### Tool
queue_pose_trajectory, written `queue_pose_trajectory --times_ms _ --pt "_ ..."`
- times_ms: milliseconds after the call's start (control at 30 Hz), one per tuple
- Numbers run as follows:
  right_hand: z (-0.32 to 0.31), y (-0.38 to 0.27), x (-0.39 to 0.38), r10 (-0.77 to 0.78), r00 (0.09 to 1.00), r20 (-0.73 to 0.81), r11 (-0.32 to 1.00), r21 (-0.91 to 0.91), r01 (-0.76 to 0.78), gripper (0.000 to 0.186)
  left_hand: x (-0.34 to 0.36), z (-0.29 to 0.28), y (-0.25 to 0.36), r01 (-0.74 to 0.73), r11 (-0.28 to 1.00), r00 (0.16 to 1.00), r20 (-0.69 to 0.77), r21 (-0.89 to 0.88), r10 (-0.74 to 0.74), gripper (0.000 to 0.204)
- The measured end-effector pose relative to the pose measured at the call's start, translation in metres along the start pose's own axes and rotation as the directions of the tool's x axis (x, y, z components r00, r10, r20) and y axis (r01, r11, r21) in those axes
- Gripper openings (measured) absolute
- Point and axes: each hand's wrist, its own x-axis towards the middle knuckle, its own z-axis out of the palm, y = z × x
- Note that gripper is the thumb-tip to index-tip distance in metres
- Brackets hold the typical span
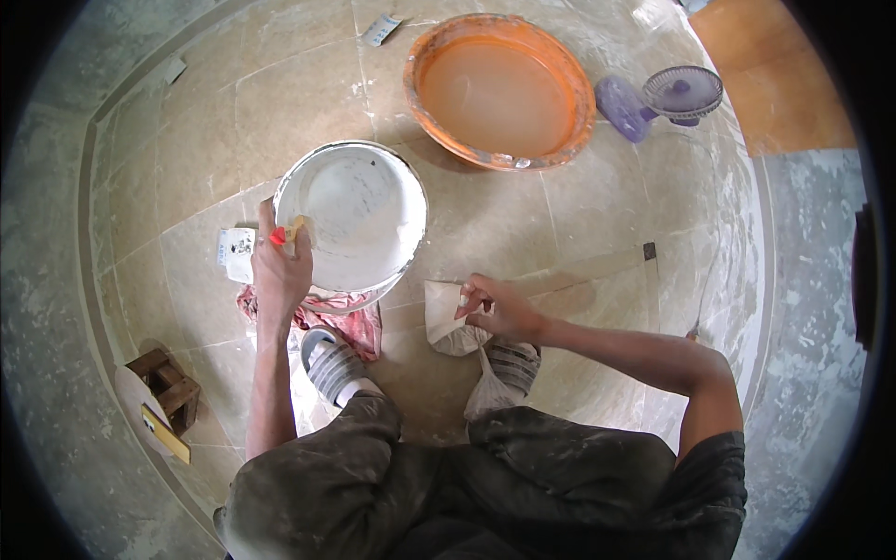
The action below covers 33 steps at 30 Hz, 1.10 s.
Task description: The person prepares a white mixture in a bucket by adding liquid from a plastic cup and stirring it with a brush while sitting on the tiled floor.
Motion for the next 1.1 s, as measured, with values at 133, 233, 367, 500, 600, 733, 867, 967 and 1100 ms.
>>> queue_pose_trajectory --times_ms 133,233,367,500,600,733,867,967,1100 --pt "-0.018 -0.006 0.013 0.022 0.995 0.100 1.000 0.018 -0.024 0.030 0.000 0.000 0.001 0.029 1.000 1.000 0.010 0.000 -0.029 0.037" --pt "-0.033 -0.014 0.015 0.007 0.995 0.102 1.000 0.021 -0.009 0.028 -0.001 0.001 0.001 0.026 1.000 1.000 0.013 -0.013 -0.025 0.036" --pt "-0.040 -0.015 0.015 -0.016 0.997 0.074 1.000 0.018 0.015 0.028 -0.002 -0.001 0.002 -0.025 0.999 1.000 -0.013 -0.020 0.025 0.036" --pt "-0.033 -0.003 0.009 -0.005 0.999 0.053 1.000 0.008 0.005 0.031 -0.001 0.001 0.003 -0.003 0.999 1.000 -0.003 -0.042 0.003 0.037" --pt "-0.023 0.006 0.005 0.001 1.000 0.017 1.000 0.010 -0.001 0.033 -0.001 0.000 0.004 0.012 1.000 1.000 -0.001 -0.025 -0.012 0.038" --pt "-0.017 0.013 0.003 0.002 1.000 0.009 1.000 -0.018 -0.002 0.033 -0.001 0.000 0.005 0.034 0.999 0.999 0.004 -0.012 -0.034 0.038" --pt "-0.016 0.022 0.005 -0.046 0.997 0.068 0.998 -0.034 0.049 0.033 -0.002 0.001 0.004 0.036 0.999 0.999 -0.009 -0.020 -0.036 0.037" --pt "-0.010 0.025 0.004 -0.100 0.991 0.091 0.989 -0.102 0.110 0.028 -0.002 0.000 0.006 0.063 0.998 0.998 0.007 -0.004 -0.063 0.037" --pt "-0.010 0.049 -0.001 -0.075 0.986 0.148 0.996 -0.044 0.082 0.031 -0.001 0.002 0.005 0.071 0.997 0.997 0.009 0.019 -0.071 0.037"
